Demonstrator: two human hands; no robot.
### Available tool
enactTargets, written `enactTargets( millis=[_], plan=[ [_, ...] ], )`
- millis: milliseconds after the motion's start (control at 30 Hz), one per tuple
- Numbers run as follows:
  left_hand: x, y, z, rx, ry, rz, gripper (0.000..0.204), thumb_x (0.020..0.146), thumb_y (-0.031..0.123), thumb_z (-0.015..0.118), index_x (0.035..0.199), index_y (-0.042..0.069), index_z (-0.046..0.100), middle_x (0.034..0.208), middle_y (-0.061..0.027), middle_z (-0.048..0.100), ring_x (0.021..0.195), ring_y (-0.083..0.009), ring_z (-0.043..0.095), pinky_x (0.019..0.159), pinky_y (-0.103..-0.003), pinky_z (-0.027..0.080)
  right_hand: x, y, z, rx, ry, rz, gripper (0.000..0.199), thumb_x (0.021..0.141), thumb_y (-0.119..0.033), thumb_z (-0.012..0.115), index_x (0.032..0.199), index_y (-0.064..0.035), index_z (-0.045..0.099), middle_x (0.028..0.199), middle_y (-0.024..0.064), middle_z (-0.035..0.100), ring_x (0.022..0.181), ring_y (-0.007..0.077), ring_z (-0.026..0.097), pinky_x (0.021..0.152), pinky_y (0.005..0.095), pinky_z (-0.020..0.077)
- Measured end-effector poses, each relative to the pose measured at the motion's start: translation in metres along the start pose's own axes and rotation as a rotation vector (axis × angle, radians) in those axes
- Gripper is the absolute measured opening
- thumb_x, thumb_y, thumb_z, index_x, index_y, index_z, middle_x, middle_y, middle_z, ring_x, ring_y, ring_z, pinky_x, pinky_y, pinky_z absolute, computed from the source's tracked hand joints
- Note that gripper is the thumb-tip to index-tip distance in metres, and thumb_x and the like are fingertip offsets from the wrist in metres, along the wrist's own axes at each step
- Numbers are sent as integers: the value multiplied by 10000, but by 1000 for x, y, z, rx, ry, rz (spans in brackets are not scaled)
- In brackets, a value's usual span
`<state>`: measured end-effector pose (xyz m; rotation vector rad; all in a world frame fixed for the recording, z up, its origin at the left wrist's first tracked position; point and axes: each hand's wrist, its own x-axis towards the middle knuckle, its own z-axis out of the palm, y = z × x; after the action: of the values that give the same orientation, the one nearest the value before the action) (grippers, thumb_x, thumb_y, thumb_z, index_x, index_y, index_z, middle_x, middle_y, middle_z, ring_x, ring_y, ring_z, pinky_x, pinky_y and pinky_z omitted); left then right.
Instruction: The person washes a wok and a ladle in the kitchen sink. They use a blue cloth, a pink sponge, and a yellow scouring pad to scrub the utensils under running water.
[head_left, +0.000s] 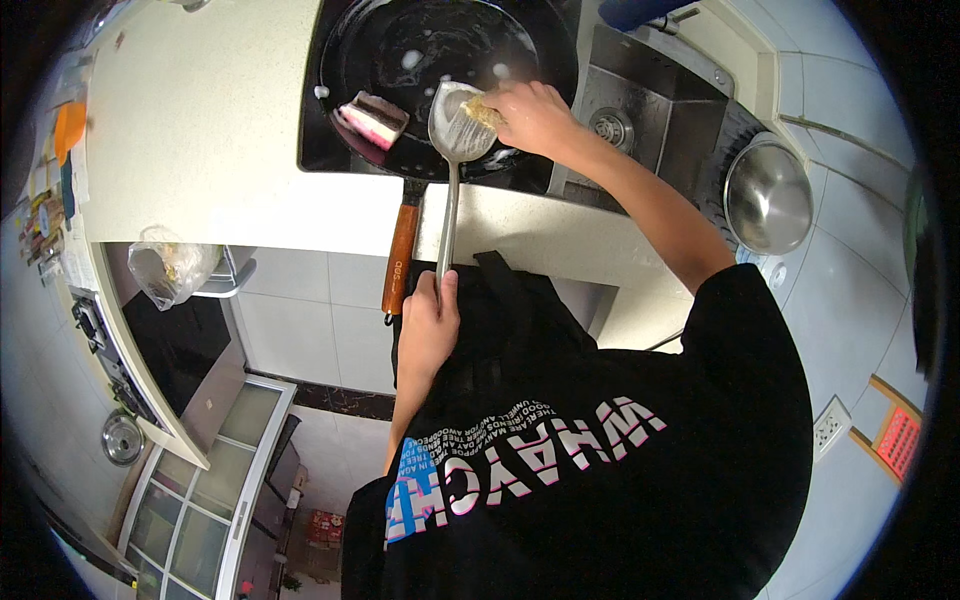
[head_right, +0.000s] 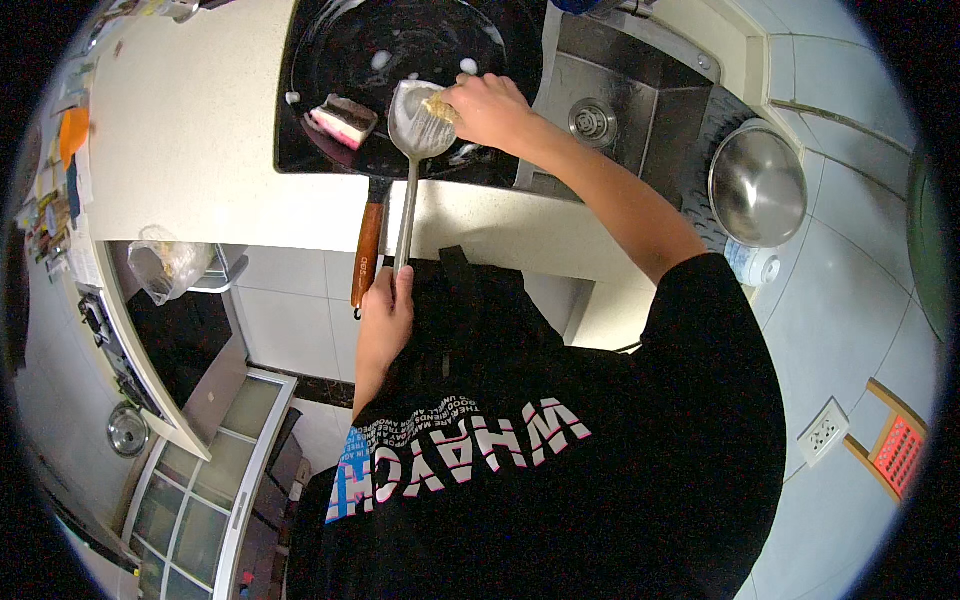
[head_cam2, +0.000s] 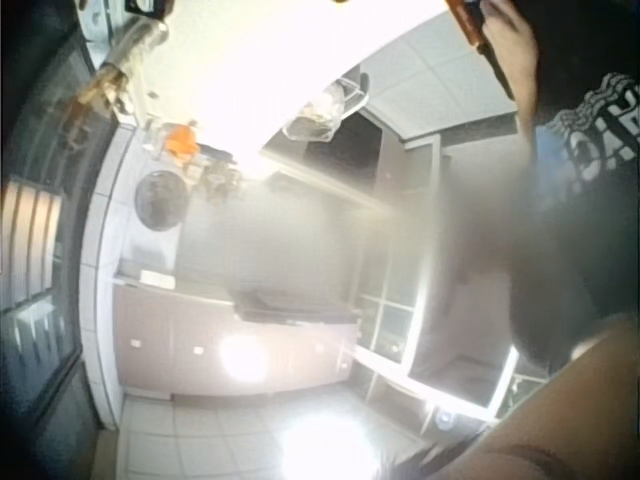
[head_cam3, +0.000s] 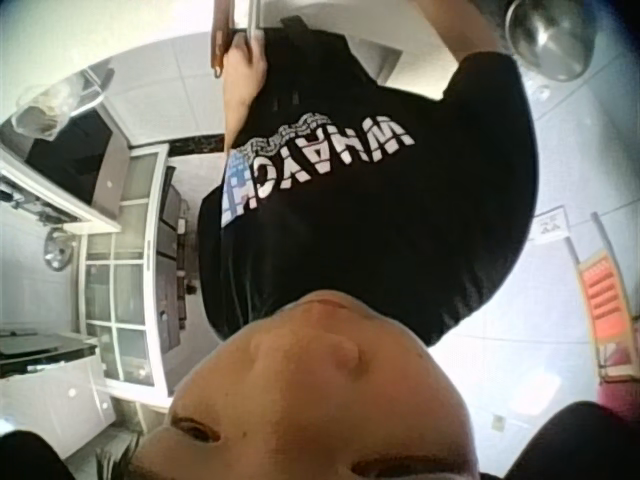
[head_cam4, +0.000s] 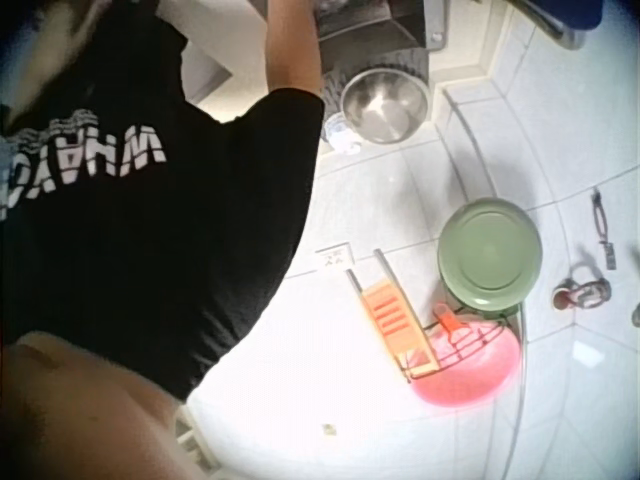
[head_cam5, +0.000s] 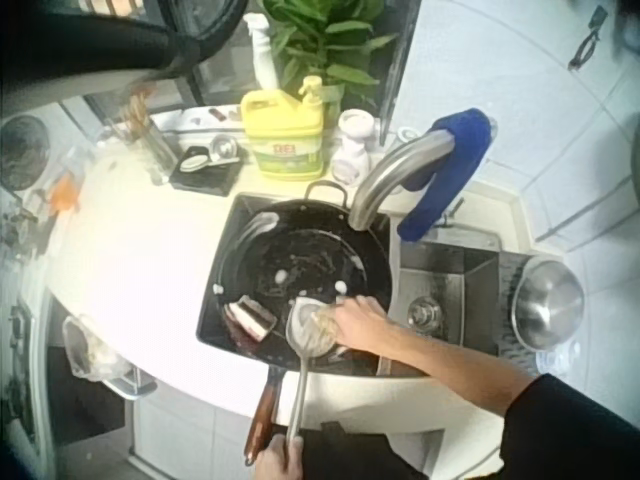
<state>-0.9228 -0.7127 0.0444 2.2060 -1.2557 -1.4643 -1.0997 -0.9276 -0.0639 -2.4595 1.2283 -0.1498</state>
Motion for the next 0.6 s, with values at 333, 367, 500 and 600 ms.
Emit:
enactTargets(
  millis=[333, 367, 500, 600],
  plan=[
    [0, -12, 7, 18, -39, 2, 435, 994, 346, 378, 782, -22, 474, 579, -177, 483, 511, -315, 478, 524, -409, 401, 2, -25, -1, -70, -269, -88, 146, 650, -53, 661, 795, -72, 675, 800, 147, 658, 714, 275, 671, 606, 386, 564],
    [2, -10, 8, 14, -36, 5, 438, 994, 348, 378, 781, -22, 474, 580, -178, 484, 510, -314, 477, 524, -408, 402, 9, -12, 3, -67, -219, -63, 151, 657, -40, 645, 807, -38, 667, 804, 155, 650, 720, 292, 664, 630, 392, 562],
    [4, -11, 9, 19, -56, 31, 442, 993, 354, 380, 777, -18, 477, 578, -154, 489, 505, -284, 478, 518, -397, 399, -1, -12, 6, -148, -300, -203, 226, 706, -81, 641, 930, -66, 675, 962, 133, 635, 789, 300, 653, 721, 387, 544],
    [4, -16, 8, -24, -11, -27, 443, 994, 360, 385, 759, -5, 474, 566, -102, 476, 491, -222, 474, 490, -368, 387, 23, 12, -10, -174, -68, -31, 326, 741, -138, 645, 1066, -111, 648, 1002, 94, 615, 872, 281, 635, 754, 384, 530]
  ],
)
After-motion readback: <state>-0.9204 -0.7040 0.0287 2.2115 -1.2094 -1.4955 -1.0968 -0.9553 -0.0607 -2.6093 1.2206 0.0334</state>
